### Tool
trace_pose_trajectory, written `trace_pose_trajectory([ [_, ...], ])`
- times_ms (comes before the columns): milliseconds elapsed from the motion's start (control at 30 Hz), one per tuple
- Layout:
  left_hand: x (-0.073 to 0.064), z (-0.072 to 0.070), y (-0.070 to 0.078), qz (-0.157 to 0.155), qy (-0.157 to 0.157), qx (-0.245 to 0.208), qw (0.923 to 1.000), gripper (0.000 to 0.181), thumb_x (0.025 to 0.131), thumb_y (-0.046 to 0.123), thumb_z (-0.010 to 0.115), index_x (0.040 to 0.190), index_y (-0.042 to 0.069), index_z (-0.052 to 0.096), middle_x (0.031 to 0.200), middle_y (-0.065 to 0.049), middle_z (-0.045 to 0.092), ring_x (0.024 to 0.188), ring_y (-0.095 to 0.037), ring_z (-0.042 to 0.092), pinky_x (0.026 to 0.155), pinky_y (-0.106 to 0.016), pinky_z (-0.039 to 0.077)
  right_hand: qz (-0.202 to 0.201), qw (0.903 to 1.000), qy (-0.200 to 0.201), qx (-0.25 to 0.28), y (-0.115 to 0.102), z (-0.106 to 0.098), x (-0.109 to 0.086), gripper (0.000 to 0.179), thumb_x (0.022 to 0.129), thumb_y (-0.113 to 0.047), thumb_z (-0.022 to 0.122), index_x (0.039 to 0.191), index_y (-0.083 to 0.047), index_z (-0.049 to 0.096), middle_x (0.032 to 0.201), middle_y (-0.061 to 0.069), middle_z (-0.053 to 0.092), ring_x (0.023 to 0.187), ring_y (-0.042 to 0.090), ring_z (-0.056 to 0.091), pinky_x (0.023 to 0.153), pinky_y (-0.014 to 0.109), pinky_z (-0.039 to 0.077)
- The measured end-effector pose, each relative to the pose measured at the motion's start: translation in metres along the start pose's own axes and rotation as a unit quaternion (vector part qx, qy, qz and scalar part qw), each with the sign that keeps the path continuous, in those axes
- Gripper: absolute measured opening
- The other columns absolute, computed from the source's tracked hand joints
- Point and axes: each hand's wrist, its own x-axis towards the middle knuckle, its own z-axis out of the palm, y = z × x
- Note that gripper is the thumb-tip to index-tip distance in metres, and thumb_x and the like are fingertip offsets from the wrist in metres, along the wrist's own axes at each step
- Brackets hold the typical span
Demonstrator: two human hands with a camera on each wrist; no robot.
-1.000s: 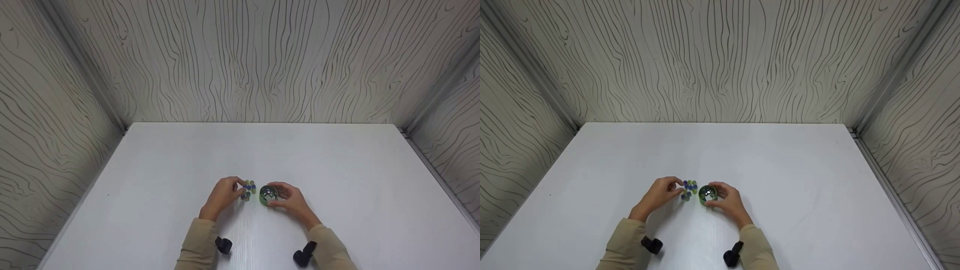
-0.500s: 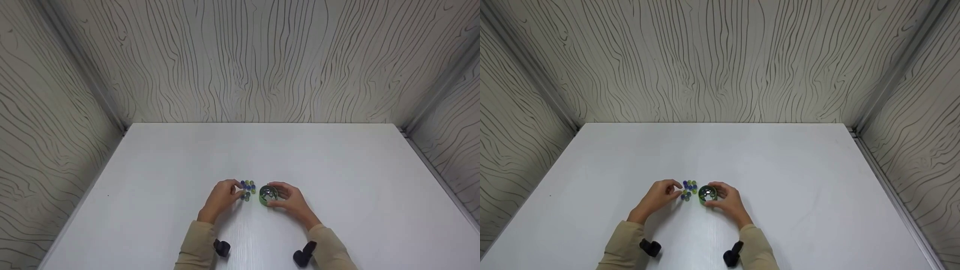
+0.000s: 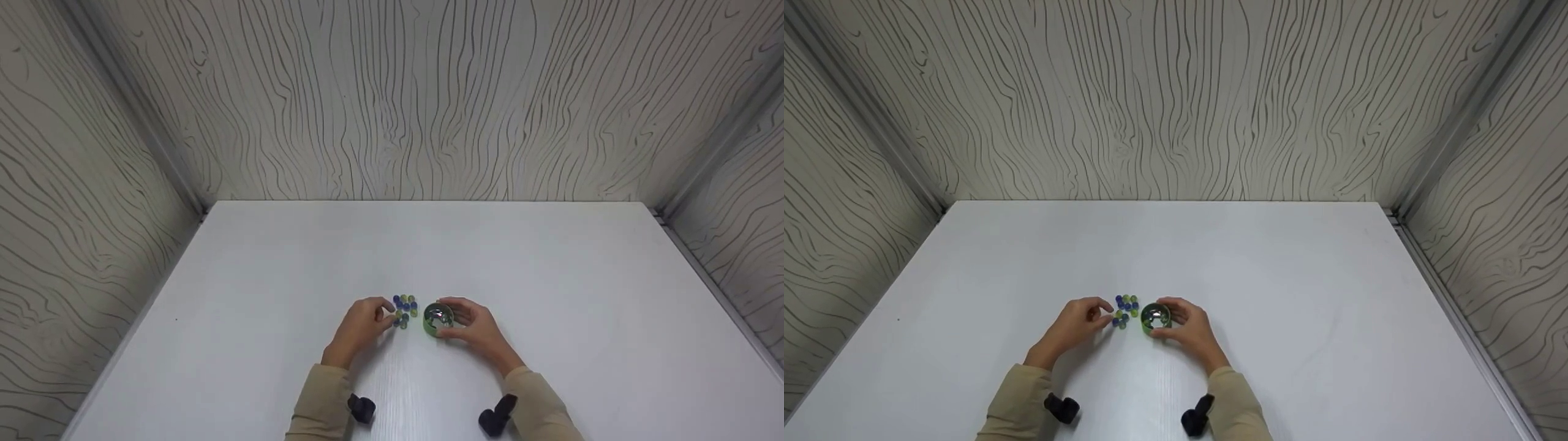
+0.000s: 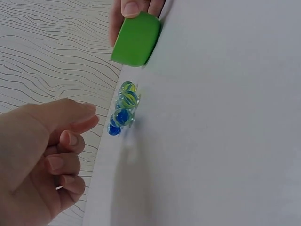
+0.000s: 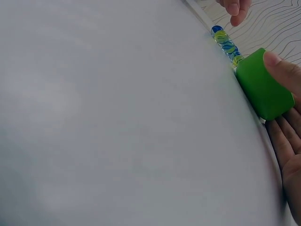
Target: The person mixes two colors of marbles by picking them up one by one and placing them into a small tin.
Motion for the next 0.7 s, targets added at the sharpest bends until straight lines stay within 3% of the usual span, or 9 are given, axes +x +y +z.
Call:
trace_pose_trajectory([
  [167,-0.0017,0.0024,-0.0044,0.011,-0.005,-0.012,0.9999,0.017,0.089,0.012,0.065,0.102,0.001,0.069,0.065,0.005,0.043,0.057,-0.006,0.038,0.053,-0.017,0.031,0.001,1.0000,0.006,-0.003,-0.0007,0.0005,-0.0001,0.065,0.073,-0.016,0.083,0.129,0.002,0.055,0.133,0.023,0.058,0.129,0.039,0.052,0.105,0.033,0.045],
  [700,-0.0036,0.0098,-0.0084,-0.018,0.002,0.000,0.9998,0.017,0.088,0.014,0.063,0.102,0.005,0.070,0.072,0.003,0.053,0.065,-0.008,0.044,0.058,-0.020,0.036,0.009,0.9998,0.009,-0.017,-0.0014,0.0010,-0.0005,0.064,0.073,-0.017,0.083,0.129,0.000,0.056,0.134,0.022,0.058,0.129,0.036,0.053,0.104,0.031,0.046],
])
